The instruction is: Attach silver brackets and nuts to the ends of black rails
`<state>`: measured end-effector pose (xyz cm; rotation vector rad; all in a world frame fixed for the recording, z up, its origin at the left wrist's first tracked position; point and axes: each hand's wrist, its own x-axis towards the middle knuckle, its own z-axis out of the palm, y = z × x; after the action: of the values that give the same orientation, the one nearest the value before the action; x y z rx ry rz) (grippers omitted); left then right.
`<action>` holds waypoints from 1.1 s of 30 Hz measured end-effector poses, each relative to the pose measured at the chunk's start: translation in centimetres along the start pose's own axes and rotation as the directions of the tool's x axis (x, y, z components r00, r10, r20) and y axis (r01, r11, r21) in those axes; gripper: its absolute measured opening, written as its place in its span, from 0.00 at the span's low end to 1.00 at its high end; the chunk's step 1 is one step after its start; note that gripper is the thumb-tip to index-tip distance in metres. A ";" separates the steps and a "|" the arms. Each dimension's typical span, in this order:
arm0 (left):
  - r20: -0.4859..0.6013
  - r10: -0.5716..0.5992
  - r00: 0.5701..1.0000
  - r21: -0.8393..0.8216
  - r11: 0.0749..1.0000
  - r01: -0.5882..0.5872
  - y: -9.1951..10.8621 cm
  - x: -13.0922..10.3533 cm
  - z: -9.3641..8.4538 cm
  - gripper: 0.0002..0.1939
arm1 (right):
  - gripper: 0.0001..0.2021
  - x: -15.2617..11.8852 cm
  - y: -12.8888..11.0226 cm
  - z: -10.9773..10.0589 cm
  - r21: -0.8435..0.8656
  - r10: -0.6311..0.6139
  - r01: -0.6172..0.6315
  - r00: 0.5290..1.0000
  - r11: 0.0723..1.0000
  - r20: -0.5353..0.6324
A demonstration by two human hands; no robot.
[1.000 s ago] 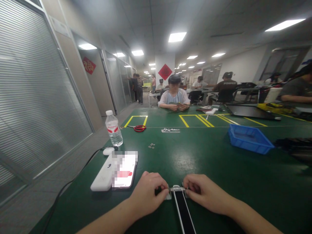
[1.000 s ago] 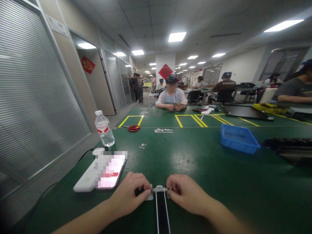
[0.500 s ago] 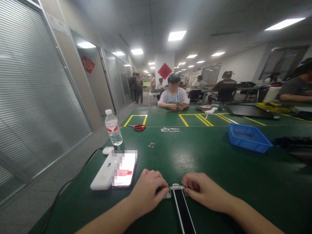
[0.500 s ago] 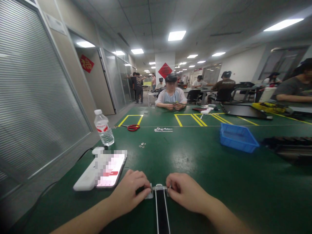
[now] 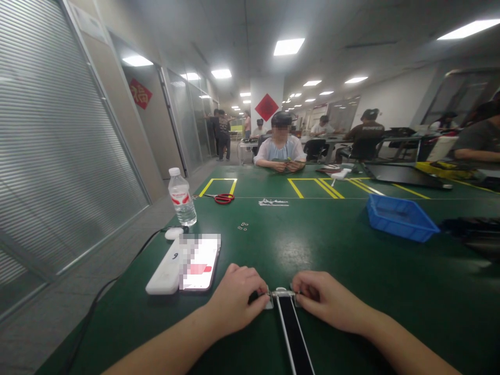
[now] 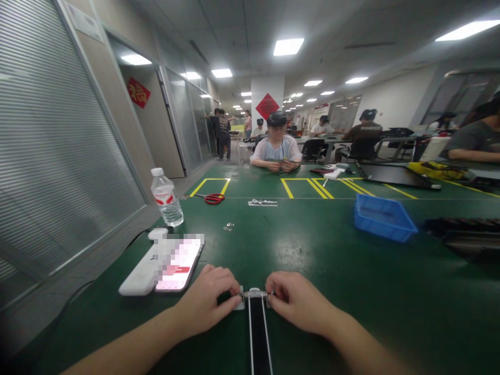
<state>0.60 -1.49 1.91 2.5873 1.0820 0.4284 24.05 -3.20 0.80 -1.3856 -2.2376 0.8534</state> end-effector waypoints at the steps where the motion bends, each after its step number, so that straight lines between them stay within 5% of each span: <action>1: 0.002 0.002 1.000 0.001 1.000 -0.002 0.0 0.0 0.0 0.02 | 0.03 0.0 0.0 0.0 -0.003 -0.001 0.001 1.000 1.000 -0.001; 33: -0.032 -0.017 0.999 -0.127 0.992 0.013 -0.5 0.1 0.7 0.03 | 0.02 -0.2 0.6 0.0 -0.009 -0.013 0.013 1.000 1.000 0.007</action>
<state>0.61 -1.14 1.12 2.4682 1.0488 0.5209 24.52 -3.23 0.37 -1.3722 -2.2560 0.8462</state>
